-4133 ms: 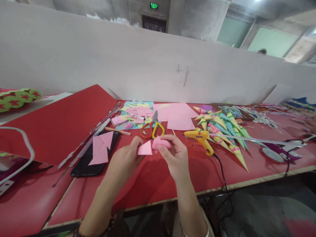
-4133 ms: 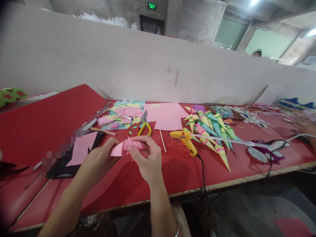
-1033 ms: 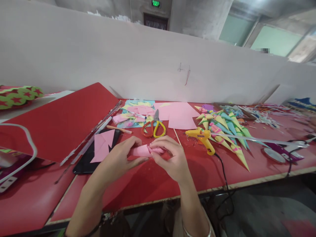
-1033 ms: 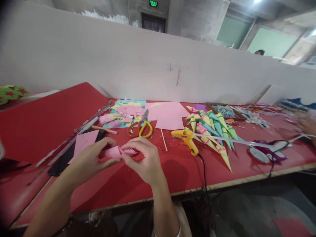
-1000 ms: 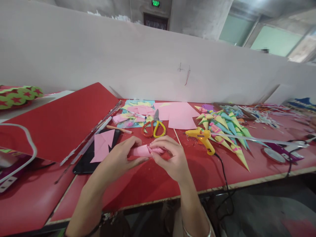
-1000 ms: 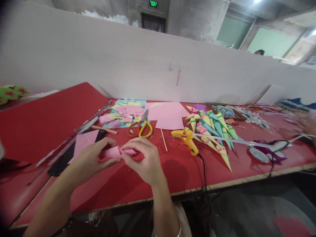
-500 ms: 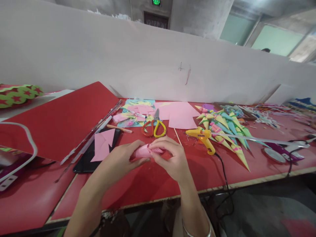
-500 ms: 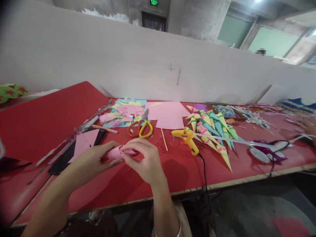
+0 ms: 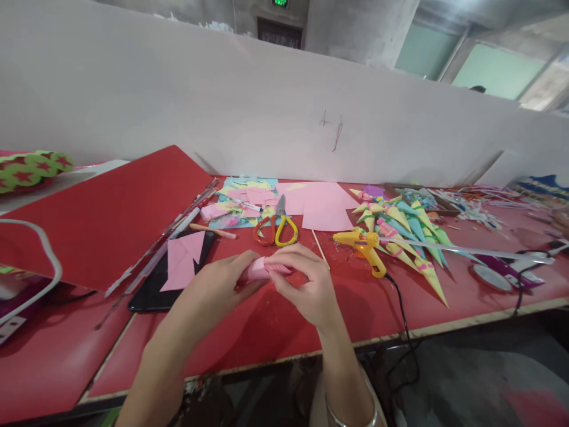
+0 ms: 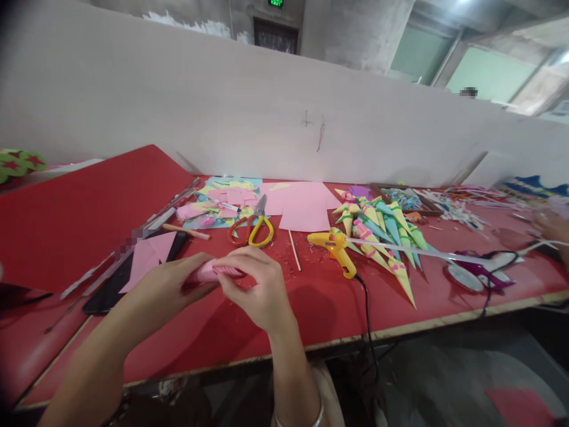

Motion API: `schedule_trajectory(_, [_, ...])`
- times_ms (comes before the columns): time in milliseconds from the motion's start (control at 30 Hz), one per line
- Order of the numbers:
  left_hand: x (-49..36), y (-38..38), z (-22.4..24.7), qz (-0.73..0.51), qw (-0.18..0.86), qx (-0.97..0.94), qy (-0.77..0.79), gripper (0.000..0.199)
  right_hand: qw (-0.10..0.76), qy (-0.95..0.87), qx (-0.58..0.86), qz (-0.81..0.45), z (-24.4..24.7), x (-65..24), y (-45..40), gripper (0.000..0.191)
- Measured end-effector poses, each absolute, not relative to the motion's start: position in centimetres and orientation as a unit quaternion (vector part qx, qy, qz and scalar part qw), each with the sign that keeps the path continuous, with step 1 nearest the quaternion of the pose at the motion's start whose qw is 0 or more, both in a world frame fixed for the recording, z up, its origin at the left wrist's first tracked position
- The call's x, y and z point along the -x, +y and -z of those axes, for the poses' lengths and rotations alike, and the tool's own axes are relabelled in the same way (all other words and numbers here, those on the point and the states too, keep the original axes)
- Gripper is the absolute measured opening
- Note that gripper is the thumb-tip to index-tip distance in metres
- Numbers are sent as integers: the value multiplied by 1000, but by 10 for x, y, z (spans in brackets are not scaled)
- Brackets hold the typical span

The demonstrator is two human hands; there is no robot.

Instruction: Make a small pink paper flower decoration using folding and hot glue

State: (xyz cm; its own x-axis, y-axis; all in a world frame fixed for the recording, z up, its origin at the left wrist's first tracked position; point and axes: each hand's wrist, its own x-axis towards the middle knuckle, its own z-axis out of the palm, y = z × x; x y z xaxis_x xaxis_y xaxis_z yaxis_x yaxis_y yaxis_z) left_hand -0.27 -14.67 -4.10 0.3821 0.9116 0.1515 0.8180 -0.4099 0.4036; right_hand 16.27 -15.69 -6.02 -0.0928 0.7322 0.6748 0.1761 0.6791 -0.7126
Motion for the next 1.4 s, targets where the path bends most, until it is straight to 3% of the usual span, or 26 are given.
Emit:
schedule_trajectory(133, [2,-147,42,-179,78,-824,532,14,597,-696,327,-229,60,-163,-156,14])
schedule_trajectory(300, [1,-147,42,-195,57,-813,545,25,595,-700,329,-218,59,-165,-156,12])
schedule_trajectory(567, [0,-147,39,-122,48,-813,568,22,582,-711,317,-233,61,-164,-156,12])
schedule_trajectory(1400, [-12,-150,45,-182,-52,-831,523,30,611,-653,341,-290,62,-165,-154,8])
